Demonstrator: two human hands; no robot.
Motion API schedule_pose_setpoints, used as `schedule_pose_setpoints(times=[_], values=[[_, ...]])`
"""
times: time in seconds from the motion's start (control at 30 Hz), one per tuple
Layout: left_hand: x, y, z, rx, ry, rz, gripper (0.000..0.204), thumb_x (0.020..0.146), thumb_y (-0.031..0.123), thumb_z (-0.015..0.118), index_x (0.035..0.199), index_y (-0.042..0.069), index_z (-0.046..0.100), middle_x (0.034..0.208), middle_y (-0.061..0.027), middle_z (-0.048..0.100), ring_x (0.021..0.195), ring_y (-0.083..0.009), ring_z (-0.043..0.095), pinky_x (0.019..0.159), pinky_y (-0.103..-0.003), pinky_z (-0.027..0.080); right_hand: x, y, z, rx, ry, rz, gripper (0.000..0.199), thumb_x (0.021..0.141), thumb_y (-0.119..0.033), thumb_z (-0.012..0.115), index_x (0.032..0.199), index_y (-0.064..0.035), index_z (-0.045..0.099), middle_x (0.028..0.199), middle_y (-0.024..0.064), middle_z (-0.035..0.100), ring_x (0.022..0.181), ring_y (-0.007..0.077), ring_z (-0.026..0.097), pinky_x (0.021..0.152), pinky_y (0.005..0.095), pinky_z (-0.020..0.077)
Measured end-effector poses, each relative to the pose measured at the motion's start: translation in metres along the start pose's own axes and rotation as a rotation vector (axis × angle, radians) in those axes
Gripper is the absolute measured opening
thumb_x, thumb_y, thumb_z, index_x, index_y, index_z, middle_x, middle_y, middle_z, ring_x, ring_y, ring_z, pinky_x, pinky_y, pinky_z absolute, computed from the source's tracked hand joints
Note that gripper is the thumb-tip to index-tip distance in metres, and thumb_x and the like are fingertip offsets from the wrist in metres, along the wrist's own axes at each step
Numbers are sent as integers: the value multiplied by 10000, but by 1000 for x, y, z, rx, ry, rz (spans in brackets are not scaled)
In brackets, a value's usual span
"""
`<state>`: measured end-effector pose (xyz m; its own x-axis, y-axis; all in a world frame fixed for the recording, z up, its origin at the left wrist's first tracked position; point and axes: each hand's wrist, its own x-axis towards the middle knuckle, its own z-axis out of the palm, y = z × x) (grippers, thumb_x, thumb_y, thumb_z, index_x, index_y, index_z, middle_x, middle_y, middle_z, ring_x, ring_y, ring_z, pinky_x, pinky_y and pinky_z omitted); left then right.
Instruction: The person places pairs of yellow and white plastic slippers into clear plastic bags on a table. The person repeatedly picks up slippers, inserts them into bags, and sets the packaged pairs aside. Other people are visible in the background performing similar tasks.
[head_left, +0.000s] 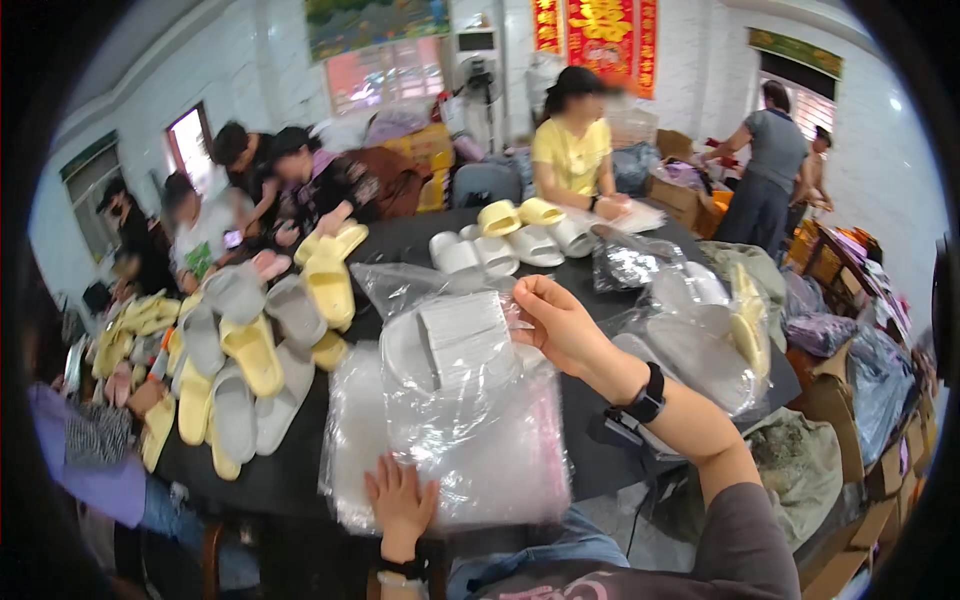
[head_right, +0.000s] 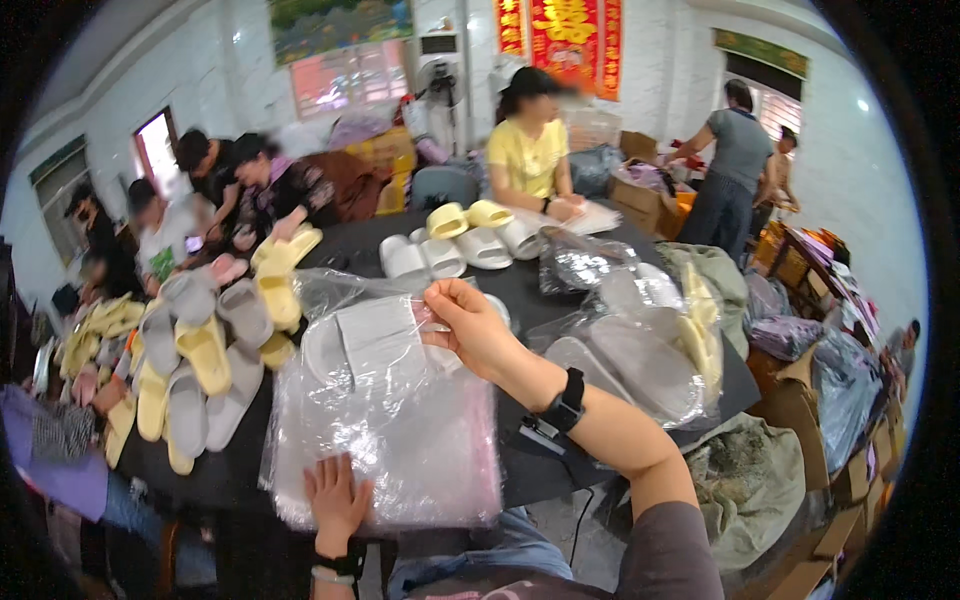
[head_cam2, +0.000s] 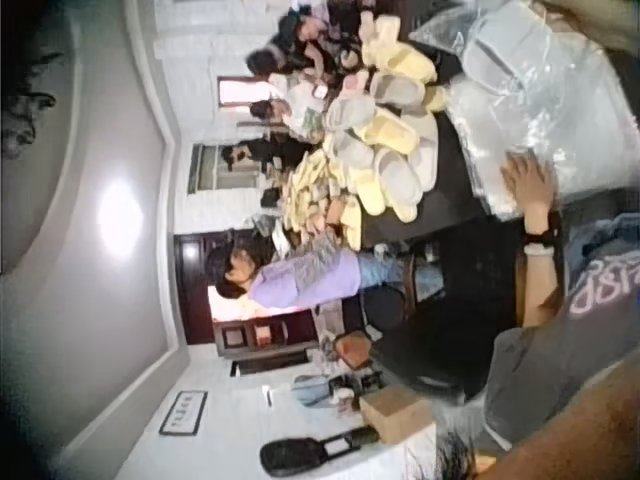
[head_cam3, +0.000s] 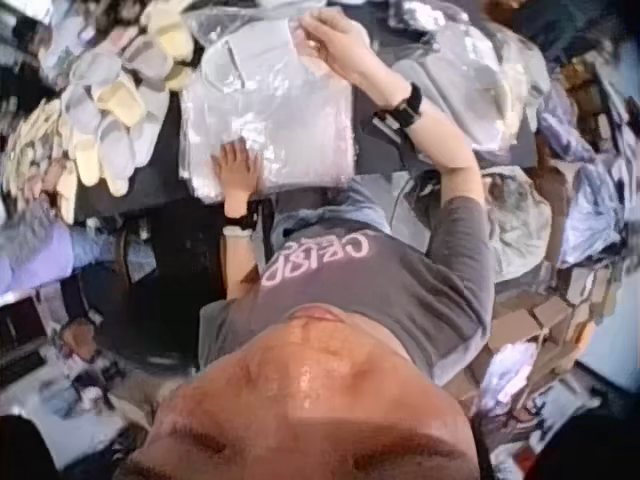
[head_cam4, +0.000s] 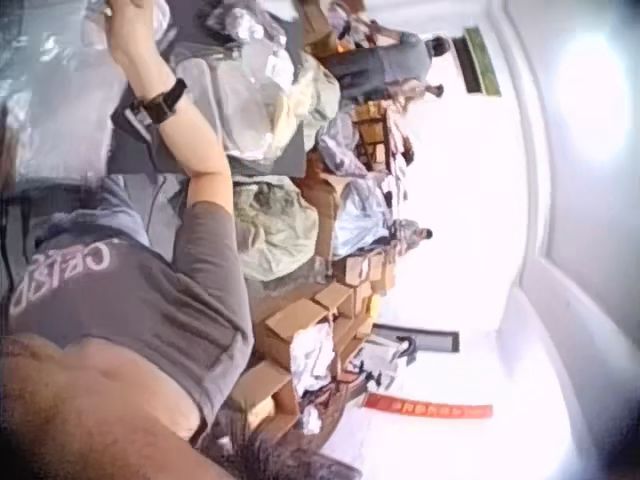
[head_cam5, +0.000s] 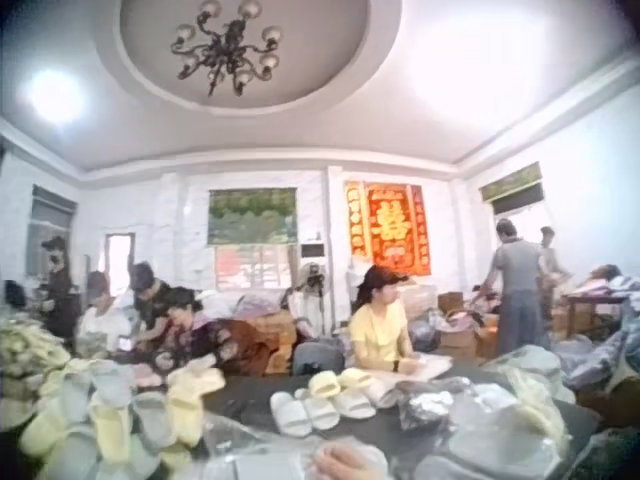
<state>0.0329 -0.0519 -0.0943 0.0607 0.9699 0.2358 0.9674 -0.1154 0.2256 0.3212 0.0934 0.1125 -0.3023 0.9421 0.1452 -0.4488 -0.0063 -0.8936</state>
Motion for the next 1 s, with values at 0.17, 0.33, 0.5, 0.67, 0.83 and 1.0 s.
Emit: schedule_pose_setpoints(times=[0.17, 0.33, 0.5, 0.67, 0.83, 1.0], values=[[0, -8, 19, -31, 109, 49, 641, 856, 497, 592, 1354, 98, 537, 1364, -206, 533, 1219, -459, 510, 1110, -626, 217, -44, 54, 38, -174, -426, 230, 358, 1002, -202, 558, 1324, -64, 484, 1236, 84, 579, 1188, 177, 551, 1001, 346, 483], [-4, -3, 14, -85, 103, 1, 650, 815, 476, 630, 1350, 113, 556, 1418, -201, 487, 1331, -425, 404, 1163, -572, 187, -95, 70, 28, -881, -485, -250, 456, 919, -136, 644, 1341, -32, 504, 1306, 185, 550, 1246, 316, 528, 1007, 366, 439], [-9, -12, 27, -76, -25, -120, 670, 823, 479, 622, 1378, 116, 529, 1435, -183, 478, 1356, -385, 383, 1167, -534, 209, -134, 91, -26, -1113, 96, -214, 394, 892, -144, 661, 1248, -13, 555, 1232, 189, 582, 1090, 331, 587, 952, 380, 457], [4, -8, -3, 20, -59, 39, 554, 809, 406, 651, 1265, 93, 620, 1321, -190, 574, 1246, -387, 500, 1090, -523, 330, -162, 120, -52, -1007, 196, -103, 356, 888, -199, 665, 1182, -11, 598, 1087, 168, 647, 940, 293, 624, 882, 380, 462], [6, -28, -48, 86, -432, -150, 328, 810, 238, 673, 1075, 45, 687, 1333, -203, 546, 1288, -373, 463, 1101, -520, 315, -158, 111, -48, -935, 204, -131, 202, 856, -201, 711, 949, -23, 689, 845, 82, 697, 799, 230, 646, 792, 333, 476], [-30, -65, -69, 240, 170, -184, 370, 889, 179, 613, 1222, 16, 614, 1422, -191, 472, 1340, -360, 411, 1127, -473, 291, -164, 107, -67, -721, -169, -38, 197, 857, -179, 712, 950, -8, 683, 864, 104, 698, 797, 229, 670, 732, 313, 516]])
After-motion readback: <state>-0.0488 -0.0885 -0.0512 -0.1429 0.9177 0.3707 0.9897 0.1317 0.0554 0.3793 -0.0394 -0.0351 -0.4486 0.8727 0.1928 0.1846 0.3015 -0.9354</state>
